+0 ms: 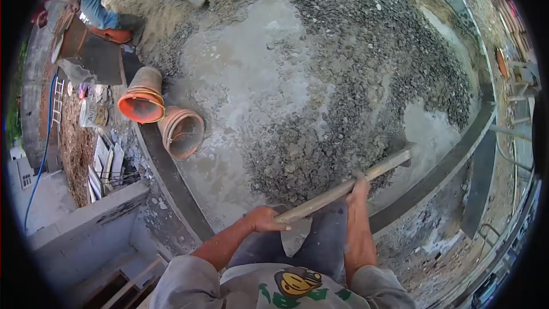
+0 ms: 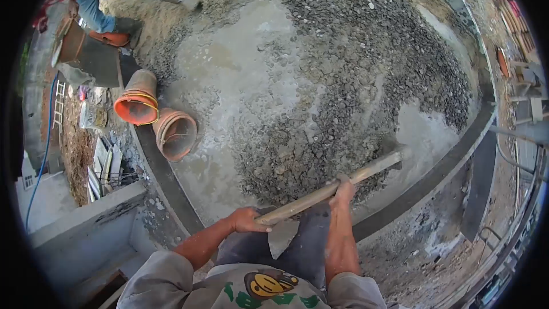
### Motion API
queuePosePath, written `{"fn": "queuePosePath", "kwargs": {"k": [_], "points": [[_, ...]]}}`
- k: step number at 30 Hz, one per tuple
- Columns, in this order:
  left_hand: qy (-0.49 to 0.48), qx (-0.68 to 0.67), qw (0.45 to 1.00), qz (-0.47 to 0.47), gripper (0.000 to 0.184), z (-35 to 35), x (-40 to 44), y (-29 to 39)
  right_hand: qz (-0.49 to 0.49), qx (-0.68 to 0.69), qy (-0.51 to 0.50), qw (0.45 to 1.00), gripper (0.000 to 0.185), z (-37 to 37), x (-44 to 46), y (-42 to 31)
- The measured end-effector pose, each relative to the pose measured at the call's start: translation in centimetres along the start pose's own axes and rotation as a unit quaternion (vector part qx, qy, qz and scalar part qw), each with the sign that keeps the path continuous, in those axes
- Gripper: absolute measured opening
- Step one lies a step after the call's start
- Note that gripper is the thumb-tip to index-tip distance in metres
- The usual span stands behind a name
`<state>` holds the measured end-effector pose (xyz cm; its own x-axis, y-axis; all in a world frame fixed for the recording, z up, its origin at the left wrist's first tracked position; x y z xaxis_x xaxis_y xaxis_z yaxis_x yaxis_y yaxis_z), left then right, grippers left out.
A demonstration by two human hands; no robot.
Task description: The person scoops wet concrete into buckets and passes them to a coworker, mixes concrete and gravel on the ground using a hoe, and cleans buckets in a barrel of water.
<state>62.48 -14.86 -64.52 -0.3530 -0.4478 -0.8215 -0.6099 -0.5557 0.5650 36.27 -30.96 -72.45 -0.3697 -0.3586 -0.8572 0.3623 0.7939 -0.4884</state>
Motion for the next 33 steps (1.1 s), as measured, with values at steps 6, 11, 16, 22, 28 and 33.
{"fn": "queuePosePath", "kwargs": {"k": [6,11,16,22,28,33], "points": [[0.067,0.010,0.994,0.082,0.067,1.2,9.5,5.3,-0.189,-0.043,-0.073,0.978,0.029,3.0,0.3,-12.5],[0.144,-0.159,0.975,0.060,0.068,-0.1,19.5,6.7,-0.224,-0.195,-0.058,0.953,0.030,11.1,13.9,-15.3],[0.118,-0.245,0.955,-0.119,0.067,4.1,9.5,-2.8,-0.083,-0.289,-0.023,0.953,0.034,11.5,20.5,8.9],[0.080,-0.286,0.924,-0.239,0.069,10.4,-5.6,-6.1,0.080,-0.392,-0.036,0.916,0.041,7.6,5.9,19.7],[0.076,-0.192,0.956,-0.207,0.068,13.9,-16.5,-13.4,0.128,-0.255,-0.050,0.957,0.036,3.1,-5.5,26.7],[0.073,-0.187,0.969,-0.144,0.063,10.5,-17.0,-13.5,0.087,-0.135,-0.099,0.982,0.027,5.8,-12.7,18.5]]}}
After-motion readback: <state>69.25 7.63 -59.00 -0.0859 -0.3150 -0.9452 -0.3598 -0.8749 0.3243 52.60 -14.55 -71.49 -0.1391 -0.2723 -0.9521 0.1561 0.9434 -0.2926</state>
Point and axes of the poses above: each hand's wrist, its own x-axis towards the middle knuckle, its own z-axis out of the palm, y = z × x, the point moved 2 cm from there along x, towards the middle knuckle, and after that the axes turned 6 degrees about -x, right-handed, at the moved point
